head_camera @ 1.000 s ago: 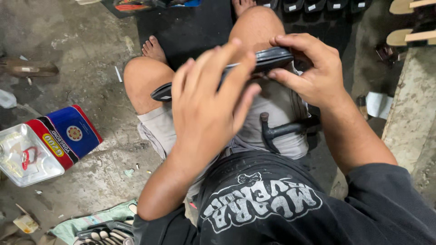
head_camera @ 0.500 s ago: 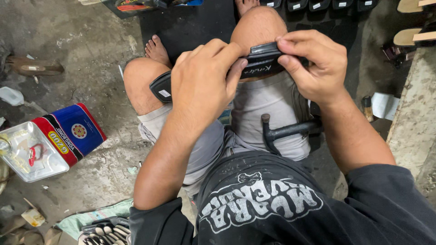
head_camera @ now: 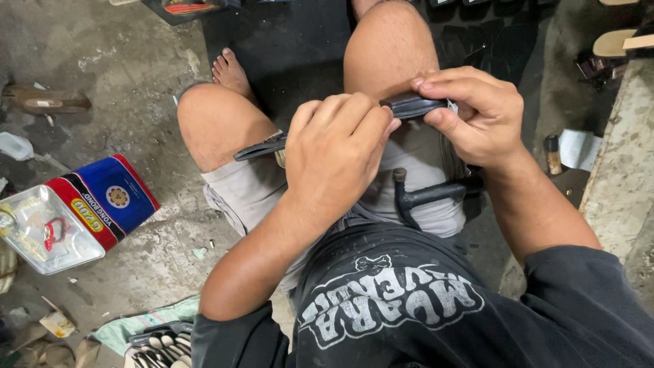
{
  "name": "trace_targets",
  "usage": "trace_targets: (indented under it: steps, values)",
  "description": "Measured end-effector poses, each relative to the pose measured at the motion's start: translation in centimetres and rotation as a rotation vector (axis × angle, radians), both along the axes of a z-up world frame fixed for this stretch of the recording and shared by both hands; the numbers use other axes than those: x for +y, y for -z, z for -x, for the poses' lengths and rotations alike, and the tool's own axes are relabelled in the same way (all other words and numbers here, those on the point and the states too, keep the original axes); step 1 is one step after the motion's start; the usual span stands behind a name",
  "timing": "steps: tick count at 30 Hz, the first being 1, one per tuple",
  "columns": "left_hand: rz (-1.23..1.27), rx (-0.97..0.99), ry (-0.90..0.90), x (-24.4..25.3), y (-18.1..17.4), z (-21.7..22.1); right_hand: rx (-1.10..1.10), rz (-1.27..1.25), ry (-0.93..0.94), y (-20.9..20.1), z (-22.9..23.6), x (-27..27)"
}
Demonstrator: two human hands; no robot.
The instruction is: The person is repairing a black slipper by heating the sole on a gas stove and using a hammer to press the strap into place. They repeat this process for multiple slippers, ensuring the straps are securely attached.
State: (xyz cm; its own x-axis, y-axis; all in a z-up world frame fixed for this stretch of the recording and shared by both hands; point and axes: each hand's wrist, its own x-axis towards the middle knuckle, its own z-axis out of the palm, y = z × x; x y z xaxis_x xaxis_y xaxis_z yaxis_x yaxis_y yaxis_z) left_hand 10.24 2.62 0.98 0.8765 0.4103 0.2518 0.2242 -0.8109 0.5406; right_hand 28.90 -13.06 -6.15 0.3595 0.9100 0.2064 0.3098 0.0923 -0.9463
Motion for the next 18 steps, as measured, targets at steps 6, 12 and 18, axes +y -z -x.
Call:
trace_targets:
  steps: [6, 12, 18]
  values:
    - [0.081, -0.023, 0.010, -0.3, 0.4, 0.9, -0.062, 0.016, -0.072, -0.7, 0.2, 0.2]
    - [0.081, -0.023, 0.024, -0.4, 0.6, 0.8, 0.020, 0.047, -0.084, -1.4, 0.4, 1.0]
    - [0.065, -0.055, 0.044, -0.4, 0.7, 0.8, -0.197, 0.110, -0.054, -2.5, 1.5, 1.3]
